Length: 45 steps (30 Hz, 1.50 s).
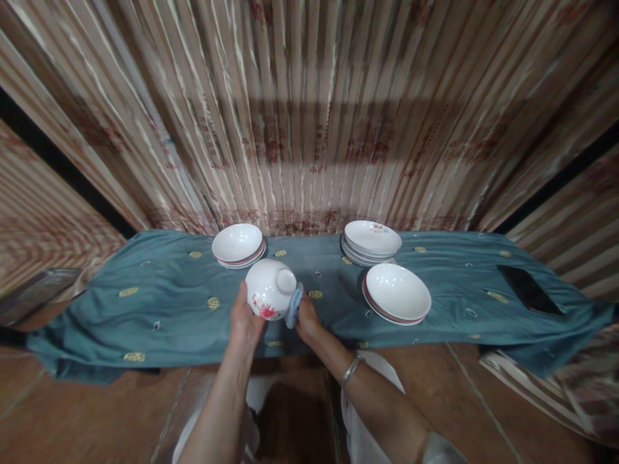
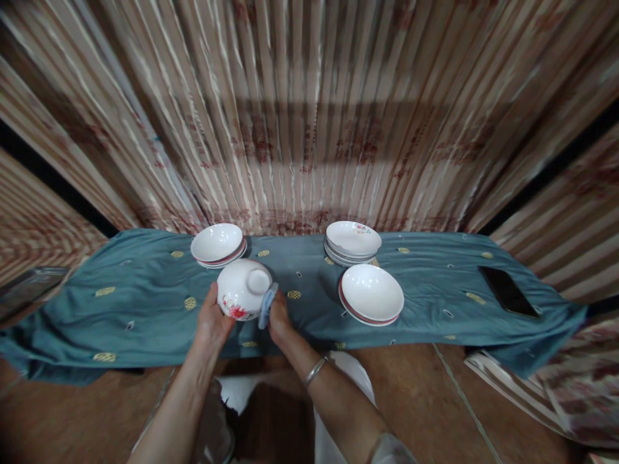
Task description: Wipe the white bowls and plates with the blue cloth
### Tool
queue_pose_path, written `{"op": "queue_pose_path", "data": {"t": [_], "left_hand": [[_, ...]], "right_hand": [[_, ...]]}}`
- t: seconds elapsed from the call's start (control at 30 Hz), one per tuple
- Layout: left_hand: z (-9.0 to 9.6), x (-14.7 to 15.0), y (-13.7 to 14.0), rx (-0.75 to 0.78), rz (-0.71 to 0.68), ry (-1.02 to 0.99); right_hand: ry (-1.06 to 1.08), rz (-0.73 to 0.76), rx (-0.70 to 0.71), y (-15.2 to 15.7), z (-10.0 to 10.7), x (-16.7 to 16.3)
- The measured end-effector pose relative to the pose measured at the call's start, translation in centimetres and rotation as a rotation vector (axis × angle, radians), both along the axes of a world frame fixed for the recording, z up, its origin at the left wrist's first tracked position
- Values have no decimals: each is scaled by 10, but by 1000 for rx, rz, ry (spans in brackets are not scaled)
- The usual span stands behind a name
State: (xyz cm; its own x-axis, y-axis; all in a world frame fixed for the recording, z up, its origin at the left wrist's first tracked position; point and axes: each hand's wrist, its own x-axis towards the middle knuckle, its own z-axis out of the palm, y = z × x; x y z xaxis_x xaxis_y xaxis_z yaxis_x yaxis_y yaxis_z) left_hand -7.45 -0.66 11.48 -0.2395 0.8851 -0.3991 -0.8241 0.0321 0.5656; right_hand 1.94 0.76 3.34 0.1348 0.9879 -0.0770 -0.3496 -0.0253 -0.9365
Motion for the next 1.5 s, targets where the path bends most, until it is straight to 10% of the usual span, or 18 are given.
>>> {"op": "queue_pose_path", "data": {"t": [0.27, 0.73, 1.03, 1.27, 1.5], "left_hand": [[-4, -2, 7, 21, 136, 205], [-16, 20, -4, 135, -139, 741], [-25, 30, -9, 340, -277, 1150], [-49, 34, -8, 506, -337, 1731], [-57, 46, -18, 766, -475, 2060]], "right_hand": [[253, 281, -419, -43, 30, -17], [-125, 832, -129, -29, 50, 34], [-299, 713, -98, -8, 59, 96], [-511, 243, -79, 7, 44, 115], [-813, 128, 26, 5, 51, 117]]}}
